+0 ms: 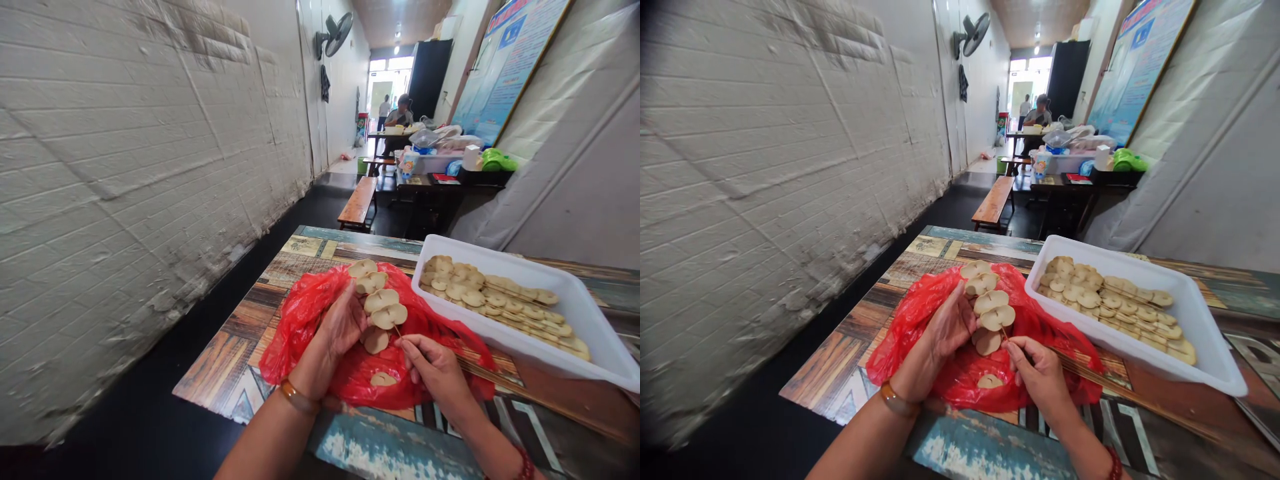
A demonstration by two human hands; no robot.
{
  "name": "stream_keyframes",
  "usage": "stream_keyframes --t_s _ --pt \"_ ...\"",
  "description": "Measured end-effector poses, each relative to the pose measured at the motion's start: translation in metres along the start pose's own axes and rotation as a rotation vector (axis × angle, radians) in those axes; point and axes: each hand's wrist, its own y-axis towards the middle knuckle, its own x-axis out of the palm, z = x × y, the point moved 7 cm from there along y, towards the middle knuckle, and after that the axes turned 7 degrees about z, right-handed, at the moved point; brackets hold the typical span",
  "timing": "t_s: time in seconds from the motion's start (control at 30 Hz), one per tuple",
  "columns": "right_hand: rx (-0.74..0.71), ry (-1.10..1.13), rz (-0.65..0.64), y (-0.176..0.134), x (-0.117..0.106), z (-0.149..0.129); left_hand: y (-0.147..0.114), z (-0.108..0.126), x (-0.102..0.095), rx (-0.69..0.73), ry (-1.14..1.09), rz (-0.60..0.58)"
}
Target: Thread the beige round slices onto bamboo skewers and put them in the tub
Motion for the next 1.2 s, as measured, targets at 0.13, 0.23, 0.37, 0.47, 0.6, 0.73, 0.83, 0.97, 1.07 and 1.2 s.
stream_keyframes --t_s 0.13,0.23,0.37,0.47,0.6,0.73,0.83,0.97,1.07,1.2 --pt "-0.212 -0.121 0.072 0.005 -0.009 -0.014 0.003 -0.002 0.001 -0.01 0.04 -0.026" --pt "-0.395 -0.212 0.132 0.006 -0.016 -0.03 0.004 -0.004 0.005 -0.013 0.107 -0.077" --pt "-0.544 -0.31 0.239 0.005 -0.025 -0.047 0.007 -0.003 0.005 0.009 0.176 -0.083" --pt "-0.585 -0.35 0.321 0.003 -0.039 -0.056 0.006 0.0 0.005 0.035 0.212 -0.068" --pt "-0.615 -0.419 0.416 0.004 -0.081 -0.071 0.001 0.002 0.011 0.029 0.254 -0.096" --pt "-0.545 -0.716 0.487 0.019 -0.146 -0.077 -0.002 0.003 0.014 0.017 0.24 -0.103" --pt "-0.479 -0.837 0.456 0.036 -0.19 -0.073 -0.001 0.004 0.014 0.017 0.24 -0.096" --pt "-0.376 -1.004 0.399 0.061 -0.224 -0.056 -0.001 0.006 0.012 0.032 0.251 -0.086" --pt "-0.316 -1.098 0.371 0.079 -0.231 -0.043 -0.001 0.006 0.01 0.034 0.251 -0.084" --pt "-0.269 -1.17 0.295 0.099 -0.225 -0.03 0.0 0.006 0.008 0.046 0.254 -0.1"
